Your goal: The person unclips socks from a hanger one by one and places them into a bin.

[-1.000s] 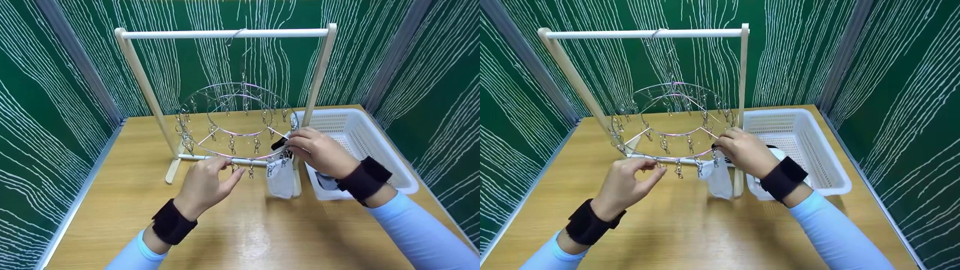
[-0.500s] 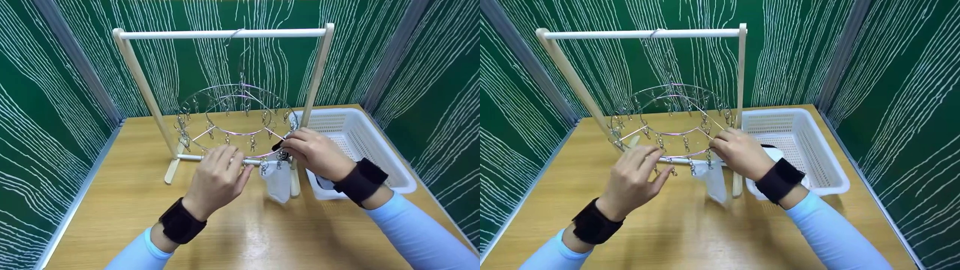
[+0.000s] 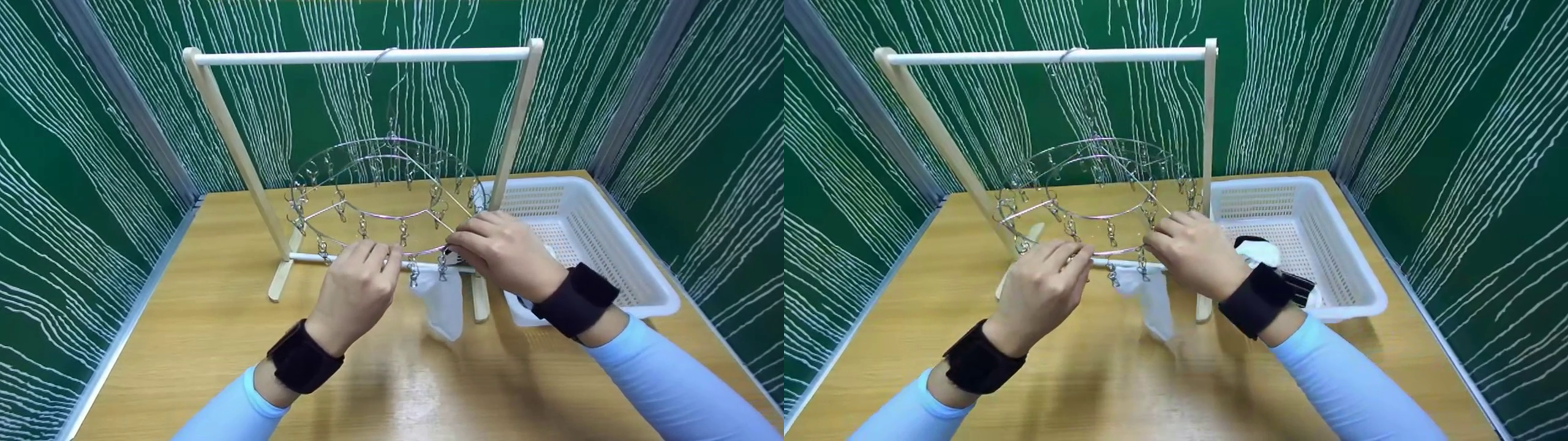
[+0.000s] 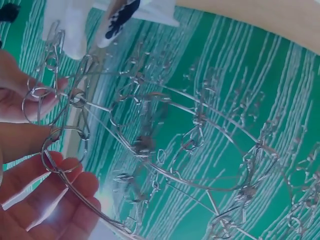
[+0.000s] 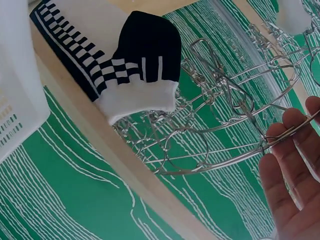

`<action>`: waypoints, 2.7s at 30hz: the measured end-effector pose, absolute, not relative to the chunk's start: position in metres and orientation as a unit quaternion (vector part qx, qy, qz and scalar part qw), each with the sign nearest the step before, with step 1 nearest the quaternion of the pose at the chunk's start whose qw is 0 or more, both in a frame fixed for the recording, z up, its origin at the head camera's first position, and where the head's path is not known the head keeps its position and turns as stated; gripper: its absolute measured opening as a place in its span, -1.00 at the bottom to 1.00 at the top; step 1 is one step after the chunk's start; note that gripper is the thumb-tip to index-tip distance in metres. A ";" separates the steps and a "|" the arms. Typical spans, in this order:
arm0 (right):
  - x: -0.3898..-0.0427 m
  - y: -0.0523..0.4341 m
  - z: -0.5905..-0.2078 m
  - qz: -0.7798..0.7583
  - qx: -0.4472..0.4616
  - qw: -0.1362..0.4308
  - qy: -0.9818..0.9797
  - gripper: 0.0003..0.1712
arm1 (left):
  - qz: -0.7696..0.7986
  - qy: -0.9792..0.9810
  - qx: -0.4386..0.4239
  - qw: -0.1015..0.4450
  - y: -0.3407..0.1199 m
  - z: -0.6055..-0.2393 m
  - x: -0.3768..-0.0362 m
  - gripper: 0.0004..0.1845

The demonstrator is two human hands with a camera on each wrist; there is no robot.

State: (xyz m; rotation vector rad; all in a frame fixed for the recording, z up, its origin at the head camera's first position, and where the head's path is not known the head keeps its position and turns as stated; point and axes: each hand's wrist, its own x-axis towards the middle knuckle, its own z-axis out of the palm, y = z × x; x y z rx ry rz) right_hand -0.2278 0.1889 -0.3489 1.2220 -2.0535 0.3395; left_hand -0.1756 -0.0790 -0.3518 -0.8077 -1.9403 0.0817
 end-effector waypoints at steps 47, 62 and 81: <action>-0.235 0.188 -0.355 0.161 0.450 0.369 -0.797 -0.78 | -0.137 -0.763 -0.346 0.529 -0.112 -0.366 -0.181 -0.78; -0.236 0.187 -0.353 0.175 0.452 0.372 -0.792 -0.77 | -0.255 -0.791 -0.362 0.423 -0.086 -0.386 -0.172 -0.66; -0.235 0.189 -0.354 0.161 0.447 0.368 -0.799 -0.77 | -0.384 -0.853 -0.336 0.108 -0.090 -0.378 -0.188 -0.64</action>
